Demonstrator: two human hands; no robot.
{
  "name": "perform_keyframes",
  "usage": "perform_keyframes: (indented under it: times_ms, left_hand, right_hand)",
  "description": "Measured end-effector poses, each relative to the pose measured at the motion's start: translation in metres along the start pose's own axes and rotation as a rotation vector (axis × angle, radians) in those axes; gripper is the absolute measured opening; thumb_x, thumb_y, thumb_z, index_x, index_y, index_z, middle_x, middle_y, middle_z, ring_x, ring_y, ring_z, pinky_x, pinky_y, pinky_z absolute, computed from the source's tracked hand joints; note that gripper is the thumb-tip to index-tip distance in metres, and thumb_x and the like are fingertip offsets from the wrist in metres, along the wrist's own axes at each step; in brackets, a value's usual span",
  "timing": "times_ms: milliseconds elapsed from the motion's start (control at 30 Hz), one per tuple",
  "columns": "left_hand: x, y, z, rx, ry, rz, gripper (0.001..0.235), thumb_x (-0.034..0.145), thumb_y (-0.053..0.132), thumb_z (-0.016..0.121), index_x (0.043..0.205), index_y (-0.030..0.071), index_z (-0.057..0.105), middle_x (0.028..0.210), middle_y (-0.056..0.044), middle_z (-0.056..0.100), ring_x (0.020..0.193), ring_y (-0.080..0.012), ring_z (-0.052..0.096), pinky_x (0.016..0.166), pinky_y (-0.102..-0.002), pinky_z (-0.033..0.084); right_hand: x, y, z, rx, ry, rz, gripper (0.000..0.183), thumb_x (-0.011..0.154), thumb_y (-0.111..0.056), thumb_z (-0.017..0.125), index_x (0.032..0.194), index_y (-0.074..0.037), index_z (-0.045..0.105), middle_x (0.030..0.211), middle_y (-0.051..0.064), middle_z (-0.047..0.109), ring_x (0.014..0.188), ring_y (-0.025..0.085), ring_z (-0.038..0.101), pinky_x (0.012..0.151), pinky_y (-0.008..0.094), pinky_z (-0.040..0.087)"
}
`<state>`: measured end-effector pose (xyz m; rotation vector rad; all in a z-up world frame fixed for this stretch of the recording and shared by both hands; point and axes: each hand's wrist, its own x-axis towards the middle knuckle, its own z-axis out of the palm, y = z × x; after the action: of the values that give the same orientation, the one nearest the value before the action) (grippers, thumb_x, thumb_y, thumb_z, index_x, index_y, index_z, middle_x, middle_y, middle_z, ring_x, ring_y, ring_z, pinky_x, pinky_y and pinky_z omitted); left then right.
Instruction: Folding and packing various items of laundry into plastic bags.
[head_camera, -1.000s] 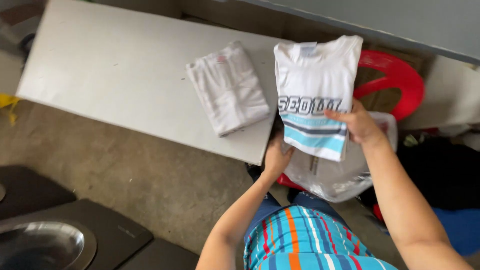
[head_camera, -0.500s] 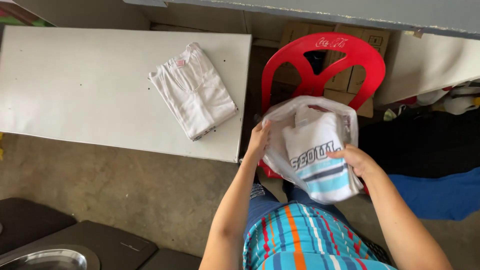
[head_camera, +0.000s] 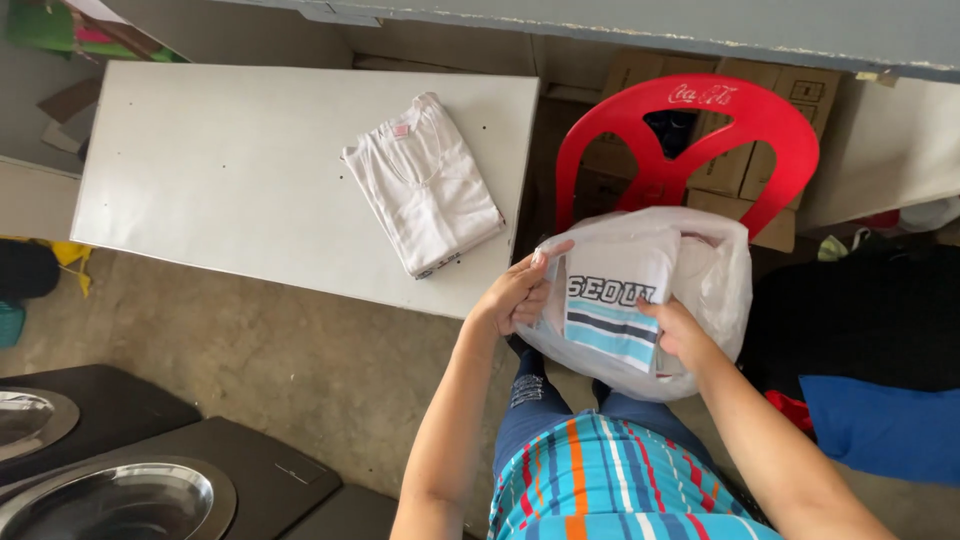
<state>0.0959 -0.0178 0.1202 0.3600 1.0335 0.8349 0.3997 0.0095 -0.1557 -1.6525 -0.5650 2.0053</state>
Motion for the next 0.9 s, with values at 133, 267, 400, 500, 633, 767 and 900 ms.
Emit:
perform_keyframes:
  times_ms: [133, 267, 400, 500, 633, 767, 900]
  left_hand:
    - [0.008, -0.009, -0.014, -0.071, -0.055, 0.005, 0.043, 0.11, 0.041, 0.045, 0.151, 0.028, 0.047, 0.058, 0.005, 0.031, 0.035, -0.0032, 0.032, 0.024, -0.013, 0.026]
    - [0.013, -0.009, -0.011, -0.02, -0.007, -0.011, 0.043, 0.108, 0.045, 0.048, 0.148, 0.028, 0.05, 0.058, 0.002, 0.034, 0.036, -0.0061, 0.033, 0.025, -0.016, 0.025]
    - [0.015, -0.012, -0.016, 0.0, 0.009, 0.002, 0.045, 0.108, 0.045, 0.047, 0.15, 0.028, 0.048, 0.058, 0.003, 0.034, 0.036, -0.0062, 0.033, 0.024, -0.016, 0.026]
    - [0.013, -0.011, -0.014, -0.012, 0.035, -0.013, 0.043, 0.108, 0.045, 0.047, 0.147, 0.027, 0.05, 0.057, 0.003, 0.034, 0.035, -0.0068, 0.033, 0.024, -0.017, 0.025]
    - [0.015, -0.013, -0.01, -0.031, 0.031, -0.016, 0.045, 0.108, 0.045, 0.049, 0.15, 0.026, 0.047, 0.058, 0.002, 0.035, 0.035, -0.0071, 0.034, 0.024, -0.018, 0.028]
    - [0.009, 0.002, -0.003, 0.015, 0.094, 0.026, 0.047, 0.109, 0.042, 0.047, 0.149, 0.019, 0.048, 0.058, 0.0, 0.036, 0.034, -0.0084, 0.035, 0.024, -0.018, 0.028]
    - [0.047, -0.037, -0.05, 0.078, 0.186, 0.041, 0.048, 0.109, 0.046, 0.047, 0.152, 0.025, 0.045, 0.058, -0.002, 0.04, 0.033, -0.0115, 0.037, 0.023, -0.023, 0.03]
  right_hand:
    - [-0.038, -0.013, 0.023, 0.068, -0.114, 0.047, 0.054, 0.084, -0.003, 0.078, 0.134, -0.01, 0.058, 0.117, 0.016, 0.071, 0.106, 0.04, 0.068, 0.089, 0.062, 0.055]
    - [-0.073, -0.018, 0.048, 0.163, -0.196, 0.092, 0.053, 0.078, 0.002, 0.079, 0.127, -0.011, 0.066, 0.116, 0.014, 0.073, 0.106, 0.039, 0.07, 0.087, 0.061, 0.057]
    - [-0.039, 0.0, 0.03, -0.041, -0.139, 0.068, 0.061, 0.084, -0.001, 0.079, 0.139, -0.01, 0.054, 0.123, 0.011, 0.069, 0.111, 0.036, 0.067, 0.09, 0.06, 0.056]
    - [-0.046, -0.006, 0.045, -1.082, 0.43, -0.564, 0.098, 0.079, -0.032, 0.085, 0.151, 0.012, 0.035, 0.138, 0.037, 0.05, 0.13, 0.053, 0.045, 0.103, 0.063, 0.048]
    - [-0.088, -0.058, 0.111, -1.404, 0.223, -0.972, 0.095, 0.075, -0.041, 0.079, 0.155, -0.014, 0.035, 0.154, 0.021, 0.024, 0.139, 0.051, 0.025, 0.109, 0.07, 0.024]
    - [-0.001, -0.036, 0.092, -1.757, -0.042, -0.33, 0.108, 0.079, -0.086, 0.058, 0.162, -0.047, 0.0, 0.172, 0.001, -0.016, 0.155, 0.039, -0.019, 0.105, 0.084, -0.01]
    - [0.028, -0.039, 0.076, -1.736, -0.083, -0.342, 0.11, 0.076, -0.086, 0.06, 0.162, -0.049, 0.001, 0.172, 0.0, -0.015, 0.156, 0.037, -0.017, 0.102, 0.087, -0.01]
